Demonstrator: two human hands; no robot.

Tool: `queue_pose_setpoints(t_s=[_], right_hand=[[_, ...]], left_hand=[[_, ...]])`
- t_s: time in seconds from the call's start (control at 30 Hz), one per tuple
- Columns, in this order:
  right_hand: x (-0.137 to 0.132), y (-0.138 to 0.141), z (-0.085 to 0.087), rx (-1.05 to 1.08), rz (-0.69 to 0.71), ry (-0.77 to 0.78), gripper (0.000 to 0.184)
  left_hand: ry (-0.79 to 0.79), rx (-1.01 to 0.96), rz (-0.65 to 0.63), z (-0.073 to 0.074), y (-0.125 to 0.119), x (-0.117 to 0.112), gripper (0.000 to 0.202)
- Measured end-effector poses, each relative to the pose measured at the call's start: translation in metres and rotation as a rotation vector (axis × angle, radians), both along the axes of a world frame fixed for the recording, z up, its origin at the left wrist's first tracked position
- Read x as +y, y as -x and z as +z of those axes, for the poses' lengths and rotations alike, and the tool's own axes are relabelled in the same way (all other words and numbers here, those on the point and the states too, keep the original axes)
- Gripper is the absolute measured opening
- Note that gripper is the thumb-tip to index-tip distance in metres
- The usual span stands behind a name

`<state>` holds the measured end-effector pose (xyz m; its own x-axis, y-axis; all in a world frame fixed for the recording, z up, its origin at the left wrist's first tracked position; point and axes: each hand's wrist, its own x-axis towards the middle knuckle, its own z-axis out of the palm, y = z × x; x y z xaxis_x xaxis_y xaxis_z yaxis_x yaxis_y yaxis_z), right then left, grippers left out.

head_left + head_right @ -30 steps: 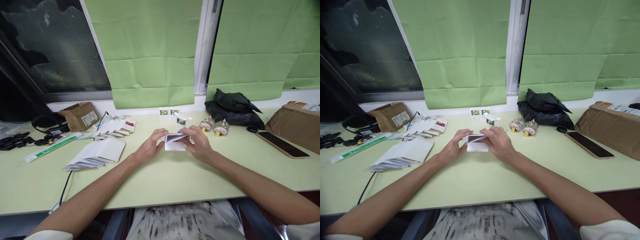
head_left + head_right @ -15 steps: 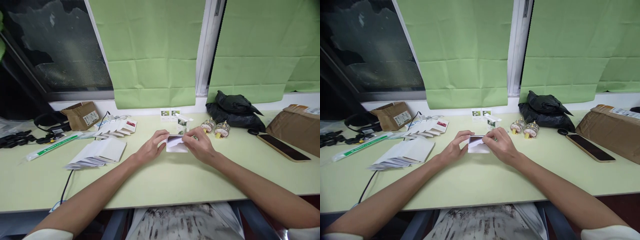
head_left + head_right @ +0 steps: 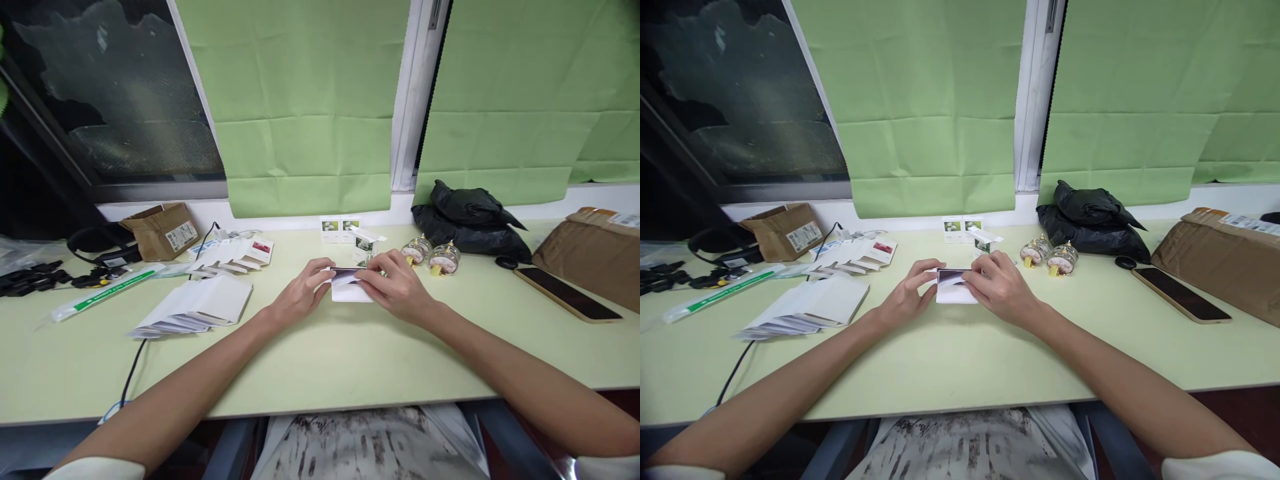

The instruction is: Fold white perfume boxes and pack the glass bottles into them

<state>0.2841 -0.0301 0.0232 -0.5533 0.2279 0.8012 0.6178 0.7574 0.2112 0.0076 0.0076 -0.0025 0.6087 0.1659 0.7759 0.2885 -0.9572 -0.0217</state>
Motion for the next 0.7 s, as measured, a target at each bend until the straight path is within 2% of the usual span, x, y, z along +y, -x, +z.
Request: queue_pose_setpoints(t_s=[0.3,0.43,0.57,0.7], right_hand=[[-0.003,0.005,0.001,-0.03,-0.079,0.044,0.014],[-0.005,0.006,0.003,-0.033,-0.074,0.067,0.017],[-0.005,0.008,0.001,-0.042,-0.129,0.085,0.021],[-0.005,0.011,-0.003,-0.037,-0.105,0.148,0.021]], left_hand=[[-0.049,0.101,0.189,-0.007,0.005,0.0,0.045],[-0.08,0.135,0.234,-0.003,0.003,-0.003,0.046],[-0.142,0.159,0.292,0.002,0.004,-0.005,0.048],[-0.156,0.146,0.298,0.005,0.007,-0.003,0.049]])
